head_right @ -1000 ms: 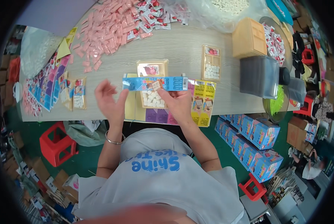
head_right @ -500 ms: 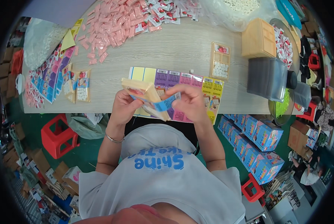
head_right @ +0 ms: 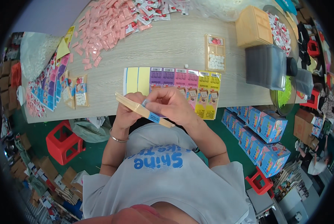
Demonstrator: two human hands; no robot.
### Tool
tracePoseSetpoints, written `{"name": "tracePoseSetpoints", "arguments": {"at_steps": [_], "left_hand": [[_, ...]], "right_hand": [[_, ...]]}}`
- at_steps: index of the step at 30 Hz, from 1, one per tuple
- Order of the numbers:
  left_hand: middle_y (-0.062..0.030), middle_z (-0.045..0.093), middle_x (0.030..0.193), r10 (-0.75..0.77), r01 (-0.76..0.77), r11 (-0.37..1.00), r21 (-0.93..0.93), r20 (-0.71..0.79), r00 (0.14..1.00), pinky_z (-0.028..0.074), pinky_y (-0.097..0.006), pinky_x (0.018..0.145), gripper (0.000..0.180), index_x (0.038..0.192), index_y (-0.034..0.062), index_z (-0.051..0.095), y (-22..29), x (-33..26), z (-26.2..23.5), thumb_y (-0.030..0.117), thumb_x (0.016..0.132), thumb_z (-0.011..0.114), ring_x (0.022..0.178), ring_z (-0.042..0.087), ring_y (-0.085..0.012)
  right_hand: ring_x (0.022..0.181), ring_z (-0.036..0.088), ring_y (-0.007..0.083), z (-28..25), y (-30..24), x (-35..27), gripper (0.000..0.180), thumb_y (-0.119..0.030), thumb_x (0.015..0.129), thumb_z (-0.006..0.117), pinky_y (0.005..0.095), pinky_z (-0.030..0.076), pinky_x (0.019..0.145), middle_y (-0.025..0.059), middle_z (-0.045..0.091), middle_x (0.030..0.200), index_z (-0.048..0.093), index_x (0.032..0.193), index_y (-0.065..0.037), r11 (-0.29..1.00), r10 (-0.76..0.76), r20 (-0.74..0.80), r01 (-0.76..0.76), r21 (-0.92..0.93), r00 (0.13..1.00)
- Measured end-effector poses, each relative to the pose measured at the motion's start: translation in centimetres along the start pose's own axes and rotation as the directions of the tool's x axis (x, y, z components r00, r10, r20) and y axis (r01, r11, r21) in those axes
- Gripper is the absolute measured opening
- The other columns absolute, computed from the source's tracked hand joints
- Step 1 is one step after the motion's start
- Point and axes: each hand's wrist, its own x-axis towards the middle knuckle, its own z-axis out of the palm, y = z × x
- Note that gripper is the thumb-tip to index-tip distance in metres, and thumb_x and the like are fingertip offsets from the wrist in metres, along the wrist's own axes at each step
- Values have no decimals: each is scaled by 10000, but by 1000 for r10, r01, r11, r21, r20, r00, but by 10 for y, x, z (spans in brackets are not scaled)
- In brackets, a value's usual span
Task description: Manually placing small white plastic components into tray slots and sealing them into decorative plastic pouches.
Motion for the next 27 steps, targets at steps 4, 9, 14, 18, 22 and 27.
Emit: {"name": "tracePoseSetpoints", "arguments": {"at_steps": [4,9,14,18,22,27], "left_hand": [[-98,624,1027,98,-106,968,228,44,994,528,-348,903,229,1056,28,751,11,1,15,80,840,807,1023,631,-214],[-157,673,1061,219,-219,964,150,14,976,544,-408,883,235,1007,28,744,19,-17,-17,223,879,773,1002,658,-263],[-69,678,1177,205,258,784,565,-627,751,516,-292,888,342,1346,-11,571,122,-63,-161,157,1049,592,1023,648,-133],[-147,690,1178,573,464,-10,886,-375,728,516,-360,903,522,1376,-32,552,146,-71,-237,221,952,721,1024,668,-271],[-240,642,1277,576,490,-351,797,-228,785,456,-448,1014,714,1387,-21,545,108,31,-130,319,823,822,1175,603,-393],[-194,649,1298,600,361,-415,835,-47,798,449,-481,1008,683,1371,27,580,35,115,-59,329,812,831,1202,609,-360]], "right_hand": [[811,563,58,5,13,0,285,60,824,781,222,467,734,-6,613,929,608,1022,-50,997,-65,-16,65,32,998],[860,620,53,-19,-19,-3,204,13,849,780,234,504,735,-21,652,921,663,1001,-54,859,-62,-41,33,-512,997],[824,712,201,-103,-30,19,123,-24,872,731,319,563,722,89,718,922,749,991,-52,303,-597,-302,-140,-943,743],[833,698,321,-114,-16,34,120,-110,864,716,418,574,739,111,706,931,752,977,-88,-85,-532,-103,-174,-981,840],[836,687,325,-116,-9,31,87,-158,871,710,432,567,729,92,675,888,721,908,-80,-167,-525,-130,-252,-953,841],[838,688,293,-117,-10,19,62,-125,876,708,403,567,716,72,662,880,700,914,-77,-177,-658,-26,-188,-966,752]]}}
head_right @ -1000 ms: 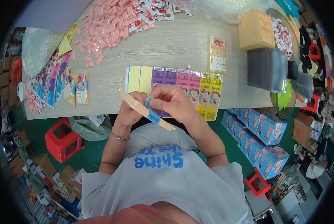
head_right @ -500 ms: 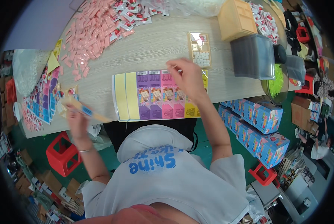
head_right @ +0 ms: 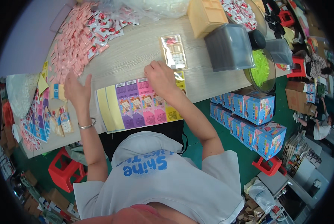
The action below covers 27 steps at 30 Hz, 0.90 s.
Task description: Manually placing small white plastic components into tray slots and sealing them into decorative plastic pouches.
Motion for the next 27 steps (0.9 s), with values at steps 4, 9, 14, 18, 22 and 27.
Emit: {"name": "tracePoseSetpoints", "arguments": {"at_steps": [4,9,14,18,22,27], "left_hand": [[-191,606,1379,168,41,858,-513,354,920,404,-522,1053,658,1390,78,582,62,10,1,309,822,820,1271,561,-375],[-167,555,1435,66,9,931,-364,193,979,398,-554,1045,620,1366,90,601,74,14,15,300,823,815,1355,481,-360],[-264,483,1460,-428,403,883,239,58,902,399,-554,1064,934,1487,42,467,-36,25,8,602,798,757,1376,431,-442],[-294,480,1445,-724,640,672,373,149,673,427,-568,1038,1085,1471,-24,443,-93,23,19,750,753,694,1325,482,-463],[-272,554,1377,-720,628,684,372,208,662,490,-564,971,897,1357,-14,561,-123,20,30,701,822,647,1226,583,-439],[-263,610,1293,-617,533,787,310,414,670,557,-539,867,723,1238,10,659,-147,18,14,651,916,568,1132,639,-432]], "right_hand": [[887,707,152,-36,15,-7,44,-120,973,664,312,562,727,45,706,965,686,987,-84,771,481,-99,-367,521,871],[878,681,118,-49,95,-58,100,-144,1033,625,248,546,752,46,715,1013,654,1097,-73,385,676,-79,-260,885,733],[798,659,112,-48,119,-89,77,-100,1022,631,219,548,702,82,716,1009,653,1079,-54,159,754,18,-209,965,657],[764,640,112,-34,117,-84,91,-93,1034,608,221,534,658,92,713,997,655,1096,-47,30,743,47,-104,994,668],[796,623,110,-50,93,-64,162,-111,1045,573,234,516,637,80,694,979,655,1162,-36,-129,779,71,48,990,623],[791,602,126,-54,103,-63,211,-149,1012,589,232,490,649,54,668,937,671,1172,-38,-449,626,293,27,893,723]]}}
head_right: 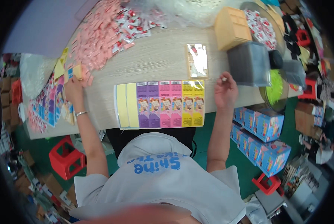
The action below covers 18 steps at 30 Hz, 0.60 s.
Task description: Manually placing small white plastic components into tray slots and sealing them into decorative plastic pouches.
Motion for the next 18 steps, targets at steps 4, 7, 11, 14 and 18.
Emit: {"name": "tracePoseSetpoints", "arguments": {"at_steps": [4,7,11,14,18], "left_hand": [[-300,555,1374,35,-53,998,-45,-333,942,509,-526,991,909,1416,75,566,14,3,11,793,861,527,1273,562,-437],[-332,518,1389,-65,67,998,-2,-314,947,505,-548,995,992,1450,40,491,31,8,3,818,836,538,1294,534,-465],[-321,534,1371,-100,109,993,39,-182,978,519,-555,972,936,1411,18,489,25,26,7,779,867,532,1246,568,-481],[-281,629,1284,-34,35,999,0,-188,982,532,-534,919,772,1322,18,572,13,29,5,681,933,506,1149,639,-438],[-232,714,1115,5,-27,998,-65,-324,946,548,-548,820,596,1196,-8,646,-65,52,-8,533,989,505,1003,703,-410]], "right_hand": [[804,624,190,-15,8,22,347,-309,954,677,291,513,693,82,675,937,685,1164,-32,814,12,-153,-98,-572,988],[877,667,260,36,40,9,515,-437,876,743,386,543,770,124,694,988,679,1162,-13,-285,-450,124,-11,-958,885],[1018,688,339,68,47,-5,555,-476,801,800,448,528,873,160,701,1086,689,1124,-39,-428,-397,113,-75,-901,911],[1032,676,350,65,39,-1,537,-500,828,759,454,534,872,150,688,1099,676,1102,-46,-367,-340,29,-104,-924,940],[1007,677,355,51,34,5,502,-486,824,768,463,534,860,146,689,1110,679,1045,-45,-318,-334,6,-106,-942,943]]}}
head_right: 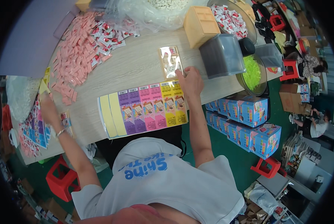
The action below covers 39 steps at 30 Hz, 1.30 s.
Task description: Manually placing small white plastic components into tray slots and sealing them into decorative plastic pouches.
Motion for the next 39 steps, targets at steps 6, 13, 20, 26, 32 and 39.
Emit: {"name": "tracePoseSetpoints", "arguments": {"at_steps": [6,13,20,26,32,39], "left_hand": [[-240,726,1099,-146,92,905,-416,-100,984,519,-517,829,583,1256,-19,656,-153,-1,1,478,964,570,976,706,-385],[-246,688,1185,10,53,984,170,-353,936,482,-470,1006,615,1308,-29,624,-35,-75,-41,419,898,723,1124,642,-402],[-182,589,1404,855,-656,456,-602,90,511,364,-474,1121,766,1383,78,590,150,-213,-41,325,717,877,1316,527,-362],[-136,512,1346,810,-607,523,-598,127,573,217,-544,1159,1027,1396,114,549,166,-258,-29,497,528,943,1327,421,-342],[-120,524,1259,806,-567,492,-660,100,583,268,-484,1104,899,1287,117,593,172,-251,-32,364,506,963,1239,434,-331],[-27,669,957,782,-577,513,-635,69,619,275,-435,1075,282,1026,127,729,138,-221,-14,228,782,825,1046,551,-243]], "right_hand": [[1023,679,353,-4,5,-19,563,-451,833,771,471,528,855,168,694,1095,635,1183,-33,996,-88,-1,88,14,996],[679,514,109,-16,-12,17,360,-298,875,795,305,439,604,12,552,732,660,1079,-35,916,-208,-11,199,349,978],[1033,644,149,-7,-132,178,332,-262,970,707,322,519,919,92,716,1111,694,1214,-37,541,-285,-221,347,766,933],[1157,626,193,-45,-140,94,405,-238,968,706,348,491,1012,101,680,1270,654,1324,-51,470,-646,-221,609,639,731],[1125,587,308,6,-79,-51,410,-229,868,761,441,452,997,95,661,1190,666,1236,-78,494,-865,241,832,252,441],[1020,568,298,60,-55,-76,340,-226,832,774,432,433,878,76,619,1006,681,1134,-101,583,-811,143,803,126,567]]}}
